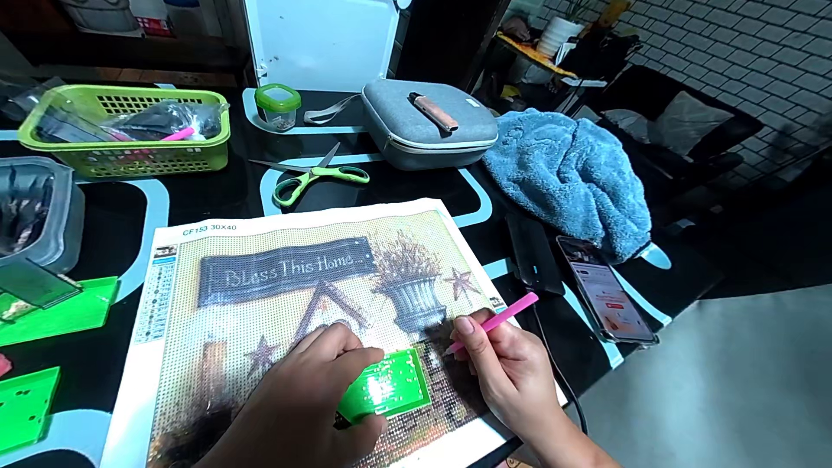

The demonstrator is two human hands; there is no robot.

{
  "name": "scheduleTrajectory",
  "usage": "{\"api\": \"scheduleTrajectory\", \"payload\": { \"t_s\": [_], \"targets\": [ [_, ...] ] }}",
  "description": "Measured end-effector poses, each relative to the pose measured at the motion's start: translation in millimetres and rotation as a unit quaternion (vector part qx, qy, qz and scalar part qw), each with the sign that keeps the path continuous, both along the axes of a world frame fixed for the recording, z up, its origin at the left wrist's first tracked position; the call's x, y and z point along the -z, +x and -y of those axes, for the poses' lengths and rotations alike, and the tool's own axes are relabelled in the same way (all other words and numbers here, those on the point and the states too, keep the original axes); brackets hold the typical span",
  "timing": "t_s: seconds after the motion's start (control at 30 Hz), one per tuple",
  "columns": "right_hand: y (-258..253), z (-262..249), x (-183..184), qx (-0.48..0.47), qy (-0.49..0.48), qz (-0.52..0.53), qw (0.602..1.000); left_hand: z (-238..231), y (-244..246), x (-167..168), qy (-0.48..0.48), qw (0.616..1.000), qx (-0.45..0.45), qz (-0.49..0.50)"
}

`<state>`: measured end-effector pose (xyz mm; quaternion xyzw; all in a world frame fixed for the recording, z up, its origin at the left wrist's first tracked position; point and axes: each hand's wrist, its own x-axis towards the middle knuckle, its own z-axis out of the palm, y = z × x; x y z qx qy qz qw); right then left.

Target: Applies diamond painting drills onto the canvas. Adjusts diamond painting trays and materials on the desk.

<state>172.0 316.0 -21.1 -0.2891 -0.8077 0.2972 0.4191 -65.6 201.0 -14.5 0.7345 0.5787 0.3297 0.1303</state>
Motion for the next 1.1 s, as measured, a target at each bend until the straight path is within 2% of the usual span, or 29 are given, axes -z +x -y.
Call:
{"api": "scheduleTrajectory", "payload": {
  "t_s": [0.33,0.5,0.7,1.1],
  "targets": [
    [0,1,0,-0.001,0.025,0.013,1.000,-1,0,3,0.015,1.000,0.000,0.004],
    [4,1,-12,-0.009,0.041,0.072,0.996,-1,0,4,0.021,1.000,-0.004,0.001],
    [-22,11,-13,-0.090,-0.042,-0.046,0.994,-1,0,3,0.022,1.000,-0.003,-0.001],
    [-33,17,-5,-0.136,-0.031,-0.015,0.990,-2,2,6,0.041,0.999,-0.014,-0.011]
  ]
}}
